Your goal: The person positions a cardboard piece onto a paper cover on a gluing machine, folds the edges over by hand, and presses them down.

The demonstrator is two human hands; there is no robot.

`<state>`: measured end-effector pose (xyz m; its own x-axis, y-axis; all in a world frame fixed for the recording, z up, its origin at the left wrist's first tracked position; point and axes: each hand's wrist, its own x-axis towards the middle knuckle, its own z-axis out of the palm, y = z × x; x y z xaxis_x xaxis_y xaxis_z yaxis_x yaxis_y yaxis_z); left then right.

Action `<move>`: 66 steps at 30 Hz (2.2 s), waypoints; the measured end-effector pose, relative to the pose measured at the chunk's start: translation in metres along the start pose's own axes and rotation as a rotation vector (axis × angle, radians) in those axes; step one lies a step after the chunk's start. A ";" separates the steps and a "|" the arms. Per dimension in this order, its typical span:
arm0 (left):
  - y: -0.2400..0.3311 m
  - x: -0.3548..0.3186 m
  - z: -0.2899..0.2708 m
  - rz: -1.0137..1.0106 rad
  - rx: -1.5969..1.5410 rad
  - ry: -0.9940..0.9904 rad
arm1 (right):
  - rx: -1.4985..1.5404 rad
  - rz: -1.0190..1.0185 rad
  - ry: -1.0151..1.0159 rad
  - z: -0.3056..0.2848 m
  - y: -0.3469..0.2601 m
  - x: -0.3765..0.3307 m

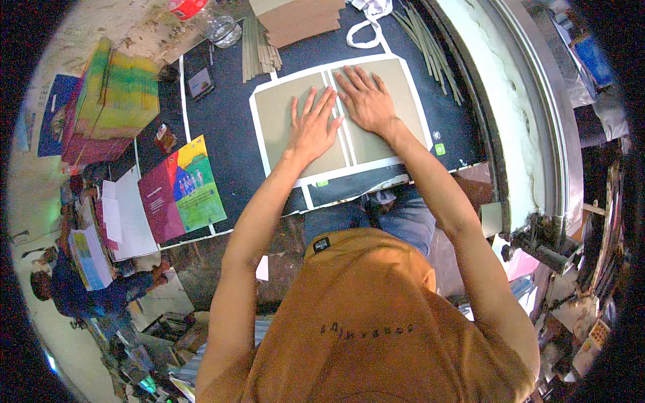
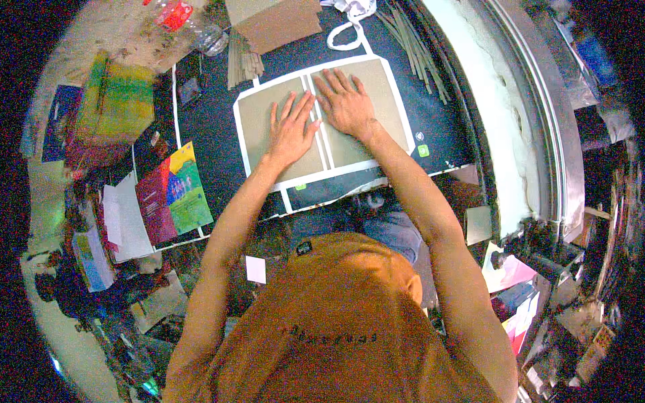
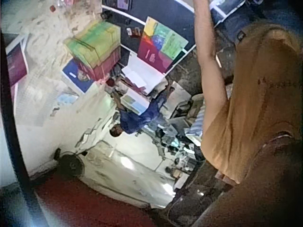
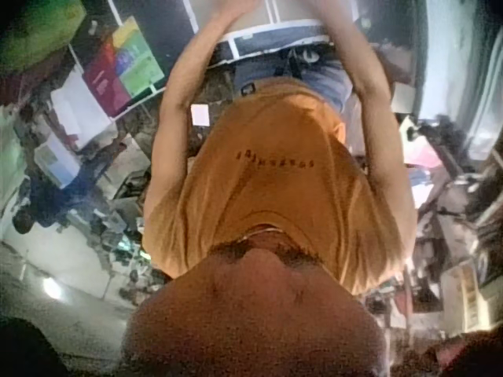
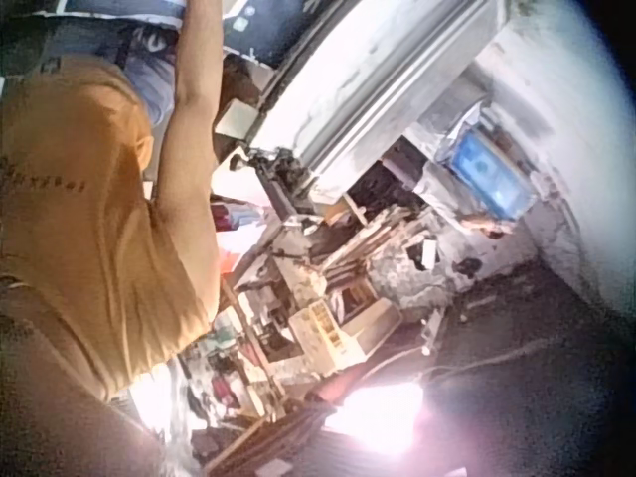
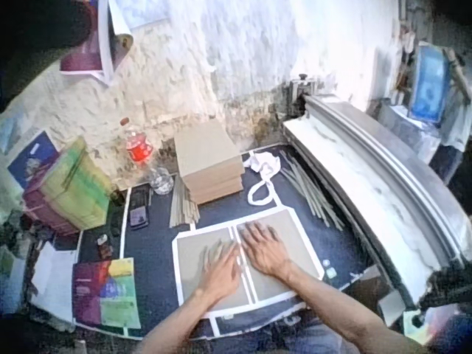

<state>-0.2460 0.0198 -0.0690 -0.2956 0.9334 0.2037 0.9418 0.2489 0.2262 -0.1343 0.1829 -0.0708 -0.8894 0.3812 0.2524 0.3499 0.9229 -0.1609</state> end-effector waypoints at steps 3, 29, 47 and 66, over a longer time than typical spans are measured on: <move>-0.003 -0.002 0.001 0.013 -0.006 0.010 | -0.016 0.015 -0.023 -0.003 -0.002 0.001; -0.004 0.009 -0.011 0.130 -0.095 -0.067 | -0.058 -0.010 -0.012 -0.003 0.003 0.001; -0.051 0.053 -0.024 -0.196 -0.378 0.052 | 0.079 0.037 0.047 -0.006 0.000 -0.001; -0.035 0.056 0.015 -0.228 -0.074 0.198 | 0.343 0.051 0.106 -0.015 -0.002 -0.009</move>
<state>-0.2935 0.0673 -0.0799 -0.5300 0.7852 0.3202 0.8357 0.4195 0.3545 -0.1228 0.1786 -0.0588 -0.8314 0.4466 0.3305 0.2581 0.8373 -0.4820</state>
